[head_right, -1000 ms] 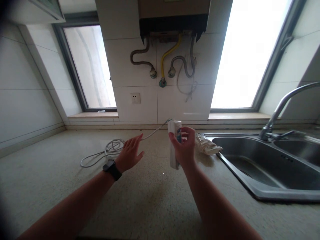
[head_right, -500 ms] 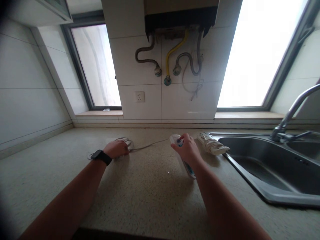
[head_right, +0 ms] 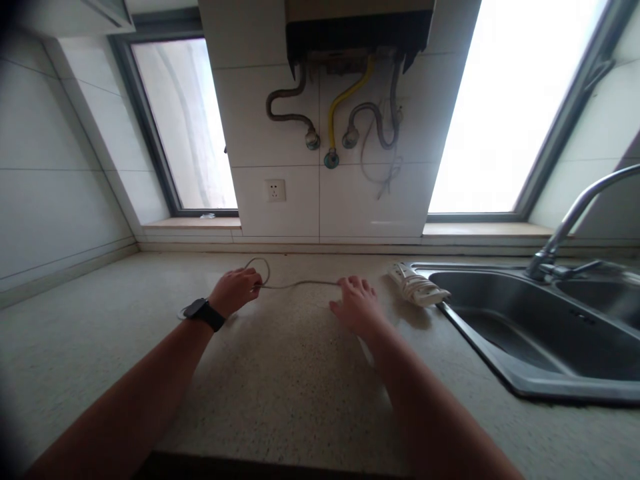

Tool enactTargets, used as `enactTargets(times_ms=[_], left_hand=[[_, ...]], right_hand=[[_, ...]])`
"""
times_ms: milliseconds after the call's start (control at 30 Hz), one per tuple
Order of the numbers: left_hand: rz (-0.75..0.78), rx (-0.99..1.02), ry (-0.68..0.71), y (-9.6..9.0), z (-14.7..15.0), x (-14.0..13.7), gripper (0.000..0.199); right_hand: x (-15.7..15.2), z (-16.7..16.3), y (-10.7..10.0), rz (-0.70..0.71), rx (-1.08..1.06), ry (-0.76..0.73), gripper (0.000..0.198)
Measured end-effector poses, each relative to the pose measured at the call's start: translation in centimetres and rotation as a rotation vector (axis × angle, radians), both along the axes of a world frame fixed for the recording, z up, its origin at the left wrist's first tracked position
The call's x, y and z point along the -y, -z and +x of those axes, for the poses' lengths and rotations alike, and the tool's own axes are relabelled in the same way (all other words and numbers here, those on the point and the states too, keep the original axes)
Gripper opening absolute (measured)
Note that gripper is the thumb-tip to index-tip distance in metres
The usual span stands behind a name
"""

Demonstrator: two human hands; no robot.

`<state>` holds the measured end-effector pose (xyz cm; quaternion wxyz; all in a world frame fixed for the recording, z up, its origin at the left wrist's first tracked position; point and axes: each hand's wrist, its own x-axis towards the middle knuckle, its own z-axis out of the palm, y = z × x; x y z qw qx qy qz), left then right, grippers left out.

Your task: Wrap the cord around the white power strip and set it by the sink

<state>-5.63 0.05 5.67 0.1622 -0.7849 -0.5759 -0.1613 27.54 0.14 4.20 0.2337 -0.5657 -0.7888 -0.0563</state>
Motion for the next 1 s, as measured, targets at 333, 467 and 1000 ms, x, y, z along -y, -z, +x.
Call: enactTargets(times_ms=[333, 467, 1000], left_hand=[[0.308, -0.013, 0.381, -1.4, 6.8, 3.8, 0.016], [0.337, 0.077, 0.479, 0.2, 7.1, 3.4, 0.023], [-0.168, 0.449, -0.051, 0.8, -1.6, -1.5, 0.028]], right_hand=[[3.4, -5.0, 0.1, 0.064, -0.152, -0.488, 0.054], [3.2, -5.1, -0.3, -0.018, -0.286, -0.556, 0.012], [1.0, 0.2, -4.7, 0.311, -1.316, -0.298, 0.033]])
